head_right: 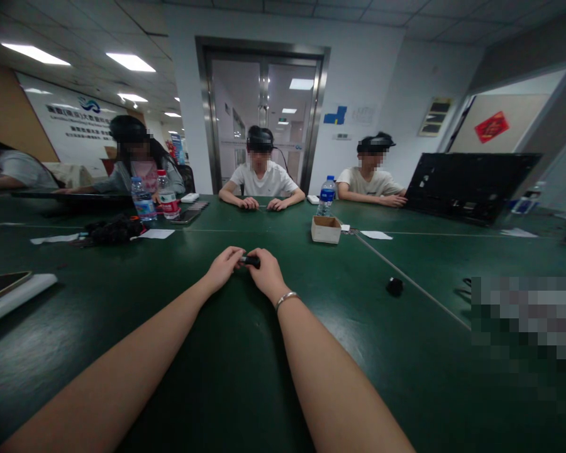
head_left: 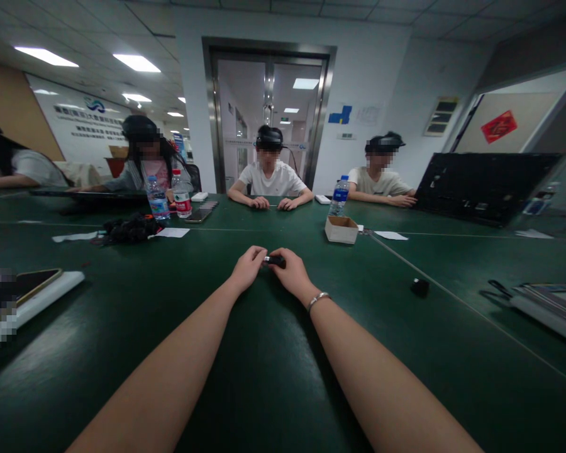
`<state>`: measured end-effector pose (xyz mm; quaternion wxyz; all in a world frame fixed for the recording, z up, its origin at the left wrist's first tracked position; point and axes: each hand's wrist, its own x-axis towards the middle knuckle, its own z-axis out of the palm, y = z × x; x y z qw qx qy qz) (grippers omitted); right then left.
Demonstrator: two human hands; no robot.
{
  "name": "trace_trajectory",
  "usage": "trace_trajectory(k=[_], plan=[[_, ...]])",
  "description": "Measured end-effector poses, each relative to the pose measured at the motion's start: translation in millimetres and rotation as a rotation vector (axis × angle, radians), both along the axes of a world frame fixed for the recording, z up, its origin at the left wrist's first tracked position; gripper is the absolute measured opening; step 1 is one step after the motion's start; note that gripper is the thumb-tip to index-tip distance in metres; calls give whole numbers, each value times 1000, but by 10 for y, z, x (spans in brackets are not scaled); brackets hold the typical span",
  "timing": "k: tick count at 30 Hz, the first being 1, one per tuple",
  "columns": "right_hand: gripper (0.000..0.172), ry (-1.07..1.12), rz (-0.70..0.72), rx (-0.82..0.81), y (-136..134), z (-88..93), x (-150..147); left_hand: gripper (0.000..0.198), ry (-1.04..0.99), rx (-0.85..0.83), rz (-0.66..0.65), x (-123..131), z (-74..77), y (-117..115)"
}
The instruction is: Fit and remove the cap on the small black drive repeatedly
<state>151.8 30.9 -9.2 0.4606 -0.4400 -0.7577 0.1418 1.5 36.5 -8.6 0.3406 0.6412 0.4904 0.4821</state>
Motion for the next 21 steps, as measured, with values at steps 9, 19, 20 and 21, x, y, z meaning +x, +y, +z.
trace_trajectory(k=[9, 19, 20, 21], plan=[[18, -4, -10, -13, -16, 18, -14, 21, -25, -7, -24, 5, 26, -27], [18, 3, -5, -17, -25, 26, -11, 24, -53, 75, -51, -1, 20, -26], [17, 10, -5, -21, -29, 30, -13, 25, -56, 86, -55, -4, 16, -19], [17, 18, -5, -26, -32, 33, -15, 25, -60, 93, -59, -8, 12, -11]])
